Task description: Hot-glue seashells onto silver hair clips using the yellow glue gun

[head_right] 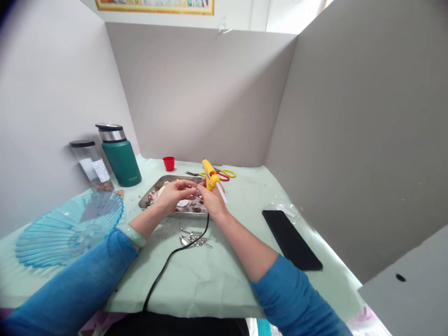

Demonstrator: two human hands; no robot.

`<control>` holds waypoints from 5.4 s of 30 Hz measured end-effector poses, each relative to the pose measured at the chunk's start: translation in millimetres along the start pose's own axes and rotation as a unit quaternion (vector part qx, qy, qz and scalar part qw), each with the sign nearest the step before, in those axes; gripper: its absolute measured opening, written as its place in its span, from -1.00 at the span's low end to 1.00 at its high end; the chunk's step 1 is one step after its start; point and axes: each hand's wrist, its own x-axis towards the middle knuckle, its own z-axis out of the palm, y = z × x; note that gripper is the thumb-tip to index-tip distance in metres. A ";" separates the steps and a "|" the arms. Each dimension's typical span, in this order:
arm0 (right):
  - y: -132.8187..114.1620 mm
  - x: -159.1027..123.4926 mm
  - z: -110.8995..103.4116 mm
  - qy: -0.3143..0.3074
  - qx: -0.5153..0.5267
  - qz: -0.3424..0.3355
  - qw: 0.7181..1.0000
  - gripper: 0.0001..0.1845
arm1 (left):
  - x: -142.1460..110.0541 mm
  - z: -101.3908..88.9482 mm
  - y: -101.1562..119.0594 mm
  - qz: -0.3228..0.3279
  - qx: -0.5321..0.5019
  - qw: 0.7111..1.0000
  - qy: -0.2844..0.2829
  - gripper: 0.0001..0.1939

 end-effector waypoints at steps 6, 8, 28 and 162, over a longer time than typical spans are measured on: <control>1.0 0.9 1.4 0.010 -0.018 0.008 1.000 -0.66 | 0.6 -0.4 -1.1 0.026 -0.019 0.999 -0.001 -0.53; 1.8 1.4 1.9 0.015 -0.018 0.008 1.000 -0.66 | 2.1 -1.3 -3.6 0.034 -0.018 0.999 -0.003 -0.55; 2.6 2.0 1.3 0.021 -0.035 0.002 0.999 -0.67 | 1.7 -0.3 -2.9 0.027 0.009 0.999 0.017 -0.66; -16.3 -0.4 -15.4 -0.189 -0.106 0.060 0.974 -0.62 | 10.9 -9.0 -6.7 0.044 -0.174 0.960 0.213 -0.71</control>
